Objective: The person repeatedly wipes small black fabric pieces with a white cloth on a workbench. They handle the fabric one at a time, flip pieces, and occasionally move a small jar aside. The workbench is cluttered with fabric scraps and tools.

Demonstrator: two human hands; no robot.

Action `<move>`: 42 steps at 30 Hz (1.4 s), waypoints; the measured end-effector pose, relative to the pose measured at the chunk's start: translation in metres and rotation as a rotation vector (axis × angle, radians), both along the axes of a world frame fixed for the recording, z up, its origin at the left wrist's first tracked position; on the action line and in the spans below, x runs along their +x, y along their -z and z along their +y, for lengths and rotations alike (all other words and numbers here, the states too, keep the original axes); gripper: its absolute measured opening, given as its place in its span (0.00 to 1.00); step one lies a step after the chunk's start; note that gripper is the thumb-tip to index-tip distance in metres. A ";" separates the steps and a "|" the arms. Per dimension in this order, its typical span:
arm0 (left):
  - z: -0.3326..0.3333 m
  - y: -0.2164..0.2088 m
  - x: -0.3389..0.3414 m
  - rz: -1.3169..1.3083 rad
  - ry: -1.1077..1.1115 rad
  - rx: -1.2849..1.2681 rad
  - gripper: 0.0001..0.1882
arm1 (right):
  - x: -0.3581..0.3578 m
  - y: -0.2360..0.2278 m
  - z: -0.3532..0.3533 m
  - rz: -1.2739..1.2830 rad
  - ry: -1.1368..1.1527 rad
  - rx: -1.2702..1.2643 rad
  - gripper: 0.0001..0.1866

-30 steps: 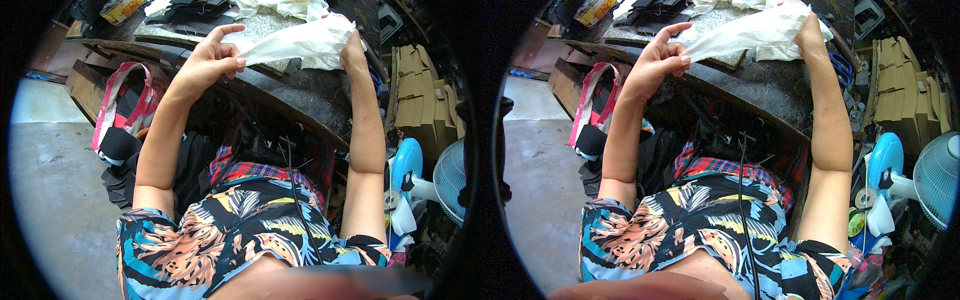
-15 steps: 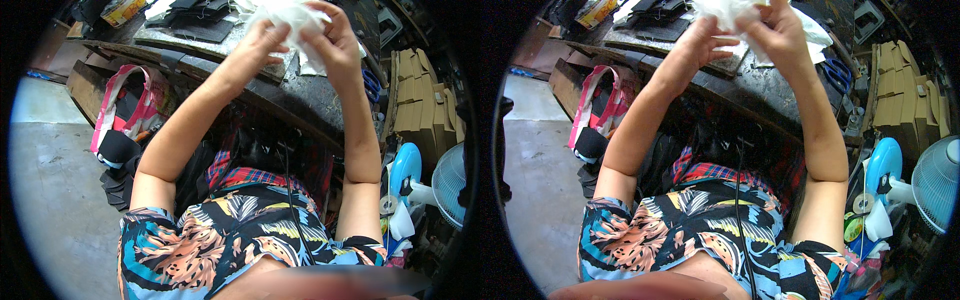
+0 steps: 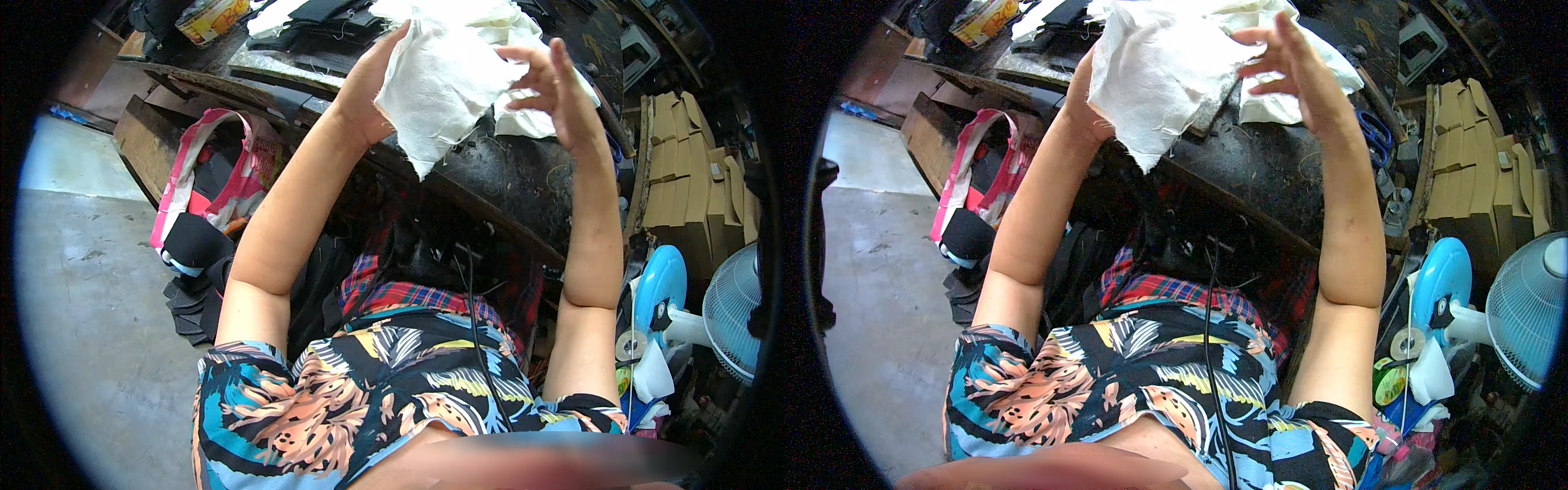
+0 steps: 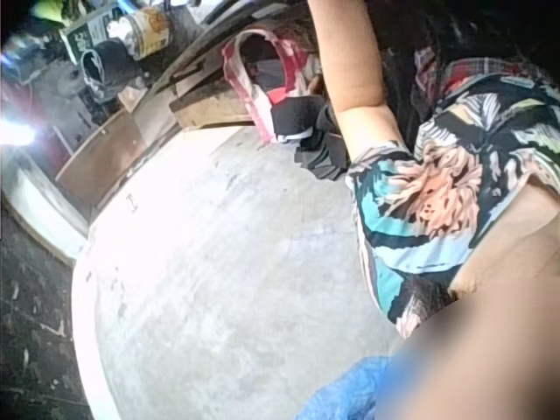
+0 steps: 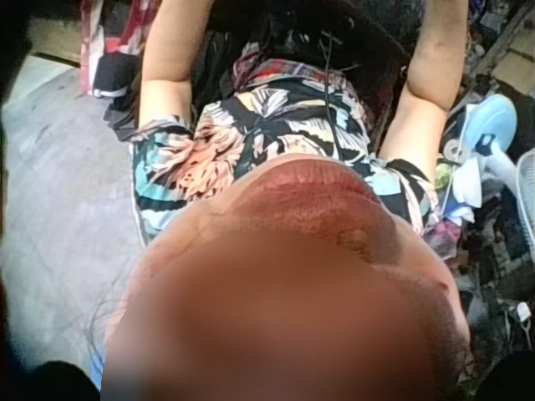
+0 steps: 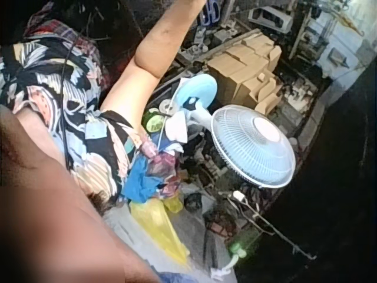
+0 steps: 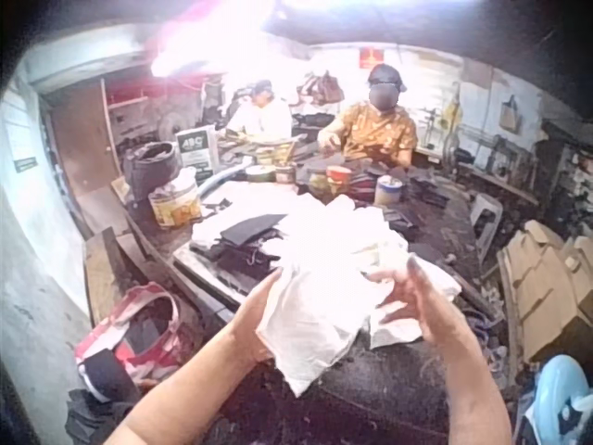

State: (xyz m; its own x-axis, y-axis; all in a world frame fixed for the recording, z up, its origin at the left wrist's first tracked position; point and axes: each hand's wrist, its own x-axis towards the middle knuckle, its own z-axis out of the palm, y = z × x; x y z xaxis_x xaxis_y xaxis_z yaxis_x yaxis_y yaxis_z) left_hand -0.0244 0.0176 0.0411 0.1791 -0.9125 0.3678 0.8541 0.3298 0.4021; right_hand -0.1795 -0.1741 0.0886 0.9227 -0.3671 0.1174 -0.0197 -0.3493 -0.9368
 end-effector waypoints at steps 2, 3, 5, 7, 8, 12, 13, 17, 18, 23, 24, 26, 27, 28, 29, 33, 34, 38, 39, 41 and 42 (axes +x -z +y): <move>-0.004 0.006 0.003 0.020 0.053 -0.034 0.31 | 0.002 0.011 0.011 -0.009 -0.097 0.315 0.34; -0.004 0.008 0.005 -0.033 0.066 -0.060 0.32 | 0.005 0.013 0.014 -0.006 -0.060 0.250 0.29; 0.002 0.008 0.011 -0.018 -0.061 0.095 0.32 | 0.009 0.016 0.015 -0.097 -0.074 0.337 0.21; 0.012 0.006 0.015 -0.029 -0.068 0.066 0.33 | 0.011 0.017 0.011 -0.090 0.007 0.279 0.22; 0.017 0.004 0.016 -0.076 -0.094 0.110 0.34 | 0.011 0.017 0.008 -0.103 0.035 0.254 0.22; 0.029 0.006 0.010 -0.507 -0.569 0.516 0.28 | 0.013 0.022 -0.002 -0.090 -0.009 0.334 0.22; 0.030 0.008 0.010 -0.636 -0.616 0.497 0.26 | 0.013 0.023 -0.004 -0.110 0.031 0.340 0.22; 0.032 0.012 0.014 -0.825 -0.769 0.491 0.24 | 0.014 0.025 -0.016 -0.117 0.140 0.256 0.20; 0.033 0.013 0.014 -0.876 -0.833 0.534 0.24 | 0.013 0.025 -0.019 -0.097 0.194 0.213 0.19; 0.037 0.011 0.006 -1.462 -1.465 0.686 0.42 | 0.017 0.035 -0.021 -0.089 0.127 0.126 0.17; 0.035 0.009 0.005 -1.662 -1.840 0.570 0.36 | 0.018 0.037 -0.020 -0.081 0.132 0.123 0.17; 0.025 0.003 0.004 -1.746 -1.917 0.191 0.28 | 0.021 0.040 -0.017 -0.088 0.100 0.120 0.17; 0.017 0.003 0.001 -1.759 -1.729 0.106 0.20 | 0.023 0.041 -0.015 -0.081 0.114 0.086 0.17; 0.008 0.003 0.000 -1.813 -1.433 0.013 0.18 | 0.024 0.041 -0.013 -0.082 0.101 0.069 0.16; -0.003 0.004 -0.001 -1.922 -1.289 -0.010 0.17 | 0.024 0.040 -0.010 -0.082 0.099 0.049 0.16; -0.020 0.010 0.004 -2.314 -0.911 0.292 0.25 | 0.019 0.032 -0.008 -0.140 0.148 -0.120 0.15; -0.019 0.010 0.007 -2.315 -0.888 0.366 0.32 | 0.015 0.028 -0.011 -0.198 0.164 -0.242 0.14; -0.016 0.006 0.016 -2.298 -0.974 0.347 0.42 | 0.003 0.007 -0.057 -0.281 0.329 -0.588 0.11; -0.017 0.004 0.018 -2.310 -0.909 0.393 0.42 | 0.003 -0.003 -0.080 -0.177 0.405 -0.580 0.11; -0.019 0.002 0.018 -2.290 -0.923 0.354 0.41 | 0.005 -0.015 -0.123 -0.090 0.478 -0.654 0.11; -0.021 0.003 0.017 -2.281 -0.940 0.342 0.40 | 0.006 -0.018 -0.143 -0.046 0.546 -0.703 0.11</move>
